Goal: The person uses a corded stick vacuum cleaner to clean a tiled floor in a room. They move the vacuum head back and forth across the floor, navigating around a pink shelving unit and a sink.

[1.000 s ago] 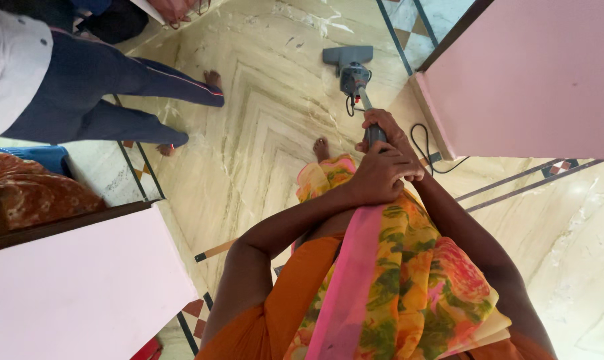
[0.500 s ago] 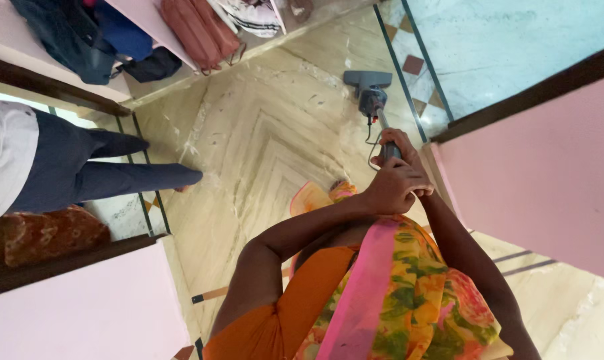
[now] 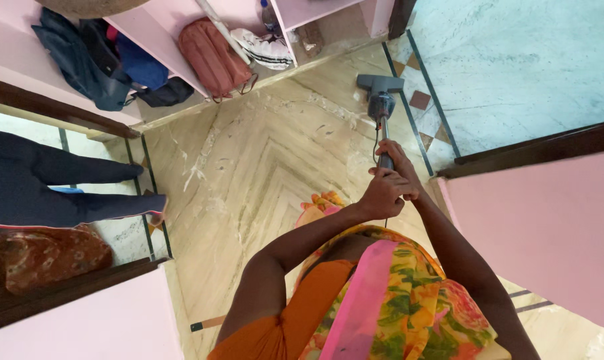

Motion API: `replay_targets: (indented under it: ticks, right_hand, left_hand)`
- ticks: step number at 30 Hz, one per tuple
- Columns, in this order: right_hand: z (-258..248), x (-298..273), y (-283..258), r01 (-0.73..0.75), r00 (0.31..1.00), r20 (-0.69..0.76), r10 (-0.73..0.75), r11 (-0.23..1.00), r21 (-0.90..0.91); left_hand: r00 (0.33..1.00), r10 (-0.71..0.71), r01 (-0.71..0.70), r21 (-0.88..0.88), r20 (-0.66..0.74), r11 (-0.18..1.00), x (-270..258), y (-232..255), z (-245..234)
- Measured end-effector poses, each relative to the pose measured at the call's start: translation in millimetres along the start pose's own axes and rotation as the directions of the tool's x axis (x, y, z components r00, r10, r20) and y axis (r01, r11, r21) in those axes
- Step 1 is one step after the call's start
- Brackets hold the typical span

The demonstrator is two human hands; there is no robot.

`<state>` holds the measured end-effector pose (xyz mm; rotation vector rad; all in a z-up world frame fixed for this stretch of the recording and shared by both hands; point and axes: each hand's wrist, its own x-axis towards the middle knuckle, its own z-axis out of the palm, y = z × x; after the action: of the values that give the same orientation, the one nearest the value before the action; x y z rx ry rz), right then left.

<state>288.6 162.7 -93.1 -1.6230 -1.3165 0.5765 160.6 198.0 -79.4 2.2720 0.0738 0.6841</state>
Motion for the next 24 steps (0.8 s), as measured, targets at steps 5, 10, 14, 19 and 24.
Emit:
replay_targets:
  ticks: [5, 10, 14, 19, 24]
  right_hand:
    - [1, -23, -13, -0.048, 0.999, 0.0, 0.048, 0.999, 0.019]
    - [-4, -69, -33, -0.015, 1.0, 0.011, 0.014, 0.998, 0.06]
    - [-19, -124, -57, -0.001, 0.997, 0.074, -0.005, 0.997, 0.074]
    - [-25, -211, -85, -0.011, 0.999, 0.034, 0.008, 0.996, 0.086]
    - [-29, -269, -114, -0.038, 0.999, 0.021, 0.037, 0.996, 0.076]
  left_hand:
    - [0.999, -0.036, 0.036, 0.031, 0.004, 0.999, -14, 20, 11]
    - [0.999, -0.02, 0.02, 0.03, -0.03, 0.999, -36, 67, 23]
    - [1.0, -0.013, 0.013, 0.013, -0.026, 1.0, -56, 118, 38]
    - [0.998, -0.04, 0.039, 0.032, 0.041, 0.999, -103, 192, 69]
    - [0.996, -0.036, 0.036, 0.0, 0.081, 0.999, -132, 251, 74]
